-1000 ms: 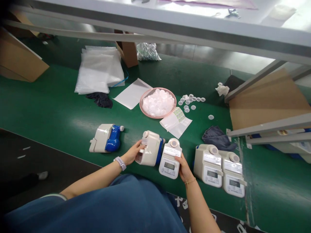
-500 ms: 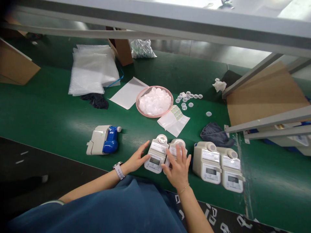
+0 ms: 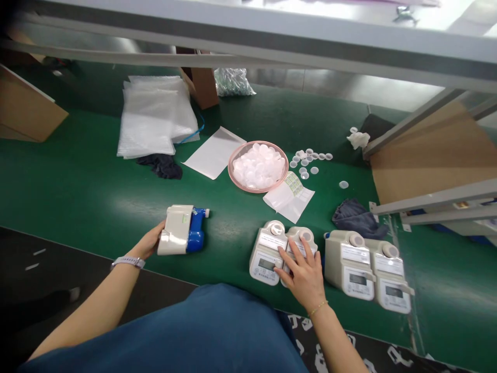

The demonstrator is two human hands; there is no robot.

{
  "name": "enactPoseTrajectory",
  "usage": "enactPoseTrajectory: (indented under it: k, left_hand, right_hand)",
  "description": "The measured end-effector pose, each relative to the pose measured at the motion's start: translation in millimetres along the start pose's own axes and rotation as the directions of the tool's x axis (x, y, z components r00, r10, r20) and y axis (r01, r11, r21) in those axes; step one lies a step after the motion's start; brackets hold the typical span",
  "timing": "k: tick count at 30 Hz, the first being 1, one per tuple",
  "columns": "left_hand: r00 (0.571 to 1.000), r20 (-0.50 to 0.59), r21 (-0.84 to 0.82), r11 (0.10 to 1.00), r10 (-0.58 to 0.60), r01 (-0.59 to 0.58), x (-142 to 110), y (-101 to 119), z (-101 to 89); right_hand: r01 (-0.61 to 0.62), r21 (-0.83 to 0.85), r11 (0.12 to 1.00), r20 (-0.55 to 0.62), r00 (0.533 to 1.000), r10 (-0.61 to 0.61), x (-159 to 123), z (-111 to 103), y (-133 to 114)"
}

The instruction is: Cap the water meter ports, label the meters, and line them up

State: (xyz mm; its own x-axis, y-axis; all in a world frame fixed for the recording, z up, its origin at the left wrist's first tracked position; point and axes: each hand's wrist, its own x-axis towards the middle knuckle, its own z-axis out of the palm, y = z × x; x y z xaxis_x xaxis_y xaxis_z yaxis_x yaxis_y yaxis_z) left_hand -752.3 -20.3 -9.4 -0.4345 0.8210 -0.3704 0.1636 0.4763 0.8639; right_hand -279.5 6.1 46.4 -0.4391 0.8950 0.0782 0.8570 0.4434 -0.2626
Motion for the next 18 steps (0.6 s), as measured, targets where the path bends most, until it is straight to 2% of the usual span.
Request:
enactPoseTrajectory:
  k: [2, 3, 7, 9, 10, 11, 13, 14, 15, 16, 18]
  left_hand:
    - [0.985, 0.171, -0.069, 0.997, -0.018, 0.03, -4, 10, 12.8]
    - [0.978, 0.211, -0.063, 0.998, -0.003, 0.017, -6, 16, 19.5]
    - [0.967, 0.21, 0.024, 0.988, 0.142, -0.151, -10, 39, 46.4]
    - [0.954, 0.282, -0.039, 0.995, 0.103, -0.096, -10, 48, 57.8]
    - [0.928, 0.371, -0.094, 0.996, 0.035, 0.0, -10, 51, 62.7]
    - [0.871, 0.49, -0.146, 0.981, -0.038, 0.125, -11, 54, 67.3]
    - [0.705, 0.703, -0.201, 0.922, -0.1, 0.331, -11, 57, 76.2]
    - [0.645, 0.76, -0.218, 0.9, -0.087, 0.378, -11, 58, 81.1]
    - [0.618, 0.784, -0.241, 0.887, -0.062, 0.394, -11, 58, 86.4]
    - [0.621, 0.783, -0.267, 0.881, -0.037, 0.39, -11, 59, 92.2]
    - [0.656, 0.755, -0.304, 0.878, -0.015, 0.37, -13, 61, 105.4]
  right_hand:
    - [0.032, -0.073, 0.997, 0.001, 0.999, -0.032, 0, -1, -1]
    - [0.05, -0.111, 0.993, 0.004, 0.999, -0.049, 0, -2, -1]
    - [0.111, -0.215, 0.97, 0.006, 0.994, -0.112, 2, -4, -2]
    - [0.12, -0.239, 0.964, 0.005, 0.992, -0.122, 3, -4, -2]
    - [0.118, -0.247, 0.962, 0.008, 0.993, -0.12, 3, -5, -3]
    - [0.114, -0.253, 0.961, 0.009, 0.993, -0.116, 3, -5, -4]
    - [0.109, -0.253, 0.961, 0.009, 0.994, -0.11, 3, -5, -5]
    - [0.106, -0.25, 0.962, 0.008, 0.994, -0.108, 2, -5, -5]
    - [0.104, -0.247, 0.963, 0.007, 0.994, -0.106, 2, -5, -6]
    - [0.103, -0.244, 0.964, 0.005, 0.995, -0.105, 2, -6, -6]
    - [0.099, -0.238, 0.966, 0.007, 0.995, -0.1, 2, -6, -5]
